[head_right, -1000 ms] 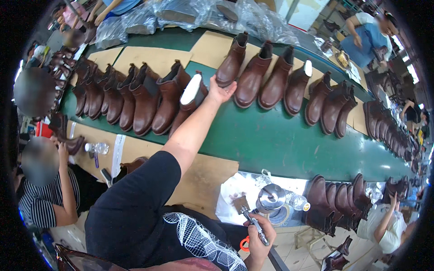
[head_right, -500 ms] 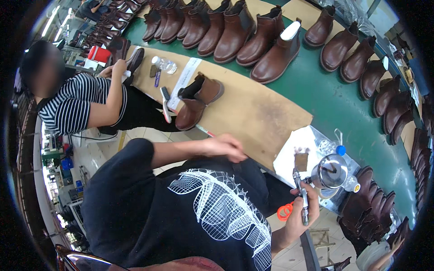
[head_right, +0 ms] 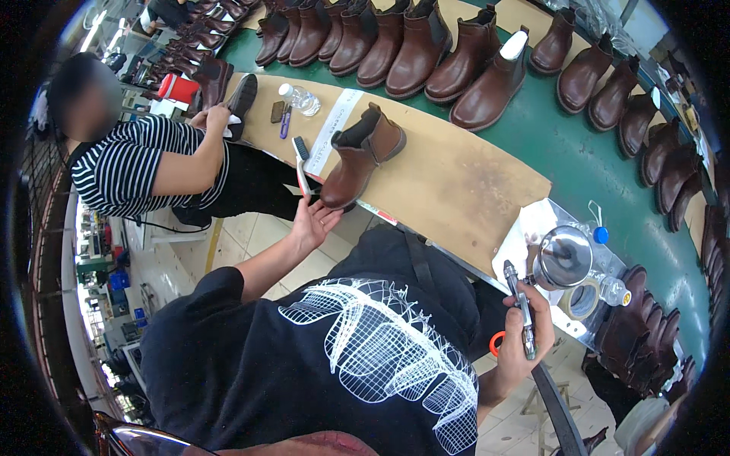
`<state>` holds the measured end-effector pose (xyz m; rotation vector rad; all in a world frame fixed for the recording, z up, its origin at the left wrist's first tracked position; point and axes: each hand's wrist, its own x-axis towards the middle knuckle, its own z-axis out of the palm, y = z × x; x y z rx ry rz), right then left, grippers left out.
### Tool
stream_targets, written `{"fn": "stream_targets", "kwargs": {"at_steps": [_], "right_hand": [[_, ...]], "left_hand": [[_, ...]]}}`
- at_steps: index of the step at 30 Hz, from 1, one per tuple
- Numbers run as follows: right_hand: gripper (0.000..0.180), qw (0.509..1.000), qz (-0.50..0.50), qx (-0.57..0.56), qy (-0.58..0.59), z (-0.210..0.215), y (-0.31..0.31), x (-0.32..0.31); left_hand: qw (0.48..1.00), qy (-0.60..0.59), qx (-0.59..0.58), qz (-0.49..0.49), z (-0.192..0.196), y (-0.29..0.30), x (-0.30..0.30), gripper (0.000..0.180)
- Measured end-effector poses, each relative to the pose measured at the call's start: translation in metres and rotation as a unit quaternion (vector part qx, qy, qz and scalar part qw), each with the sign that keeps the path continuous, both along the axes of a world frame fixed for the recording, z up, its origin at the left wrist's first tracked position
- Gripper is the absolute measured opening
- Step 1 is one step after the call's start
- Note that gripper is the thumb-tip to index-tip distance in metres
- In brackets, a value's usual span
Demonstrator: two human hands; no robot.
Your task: Inspecting and cleaning finished leather boots on a factory assembly line.
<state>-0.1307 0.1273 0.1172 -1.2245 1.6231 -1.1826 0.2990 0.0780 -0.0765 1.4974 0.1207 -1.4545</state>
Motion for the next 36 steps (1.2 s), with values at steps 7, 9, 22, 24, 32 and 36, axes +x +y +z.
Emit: {"fn": "stream_targets", "kwargs": {"at_steps": [7, 9, 22, 24, 32, 36], "right_hand": [[0.027, 1.000, 0.002, -0.020, 0.007, 0.000, 0.003, 0.001], [0.025, 0.999, 0.003, -0.027, 0.018, 0.002, 0.002, 0.009], [0.027, 0.999, 0.026, -0.039, 0.014, 0.003, 0.013, 0.012], [0.027, 0.999, 0.007, -0.028, 0.013, 0.010, 0.014, 0.012], [0.027, 0.987, -0.031, -0.140, 0.078, 0.041, 0.012, -0.005], [0.029, 0.975, -0.047, -0.189, 0.106, 0.077, 0.010, -0.003]], "left_hand": [[0.939, 0.333, -0.062, 0.057, 0.043, -0.054, -0.026, 0.064], [0.854, 0.502, -0.134, -0.021, 0.023, -0.071, -0.027, 0.064], [0.884, 0.368, -0.225, -0.182, 0.060, -0.085, -0.075, 0.077], [0.873, 0.364, -0.239, -0.221, 0.067, -0.083, -0.089, 0.070], [0.877, 0.087, -0.268, -0.388, 0.082, -0.077, -0.161, 0.087], [0.825, 0.013, -0.390, -0.409, 0.080, -0.071, -0.195, 0.095]]}}
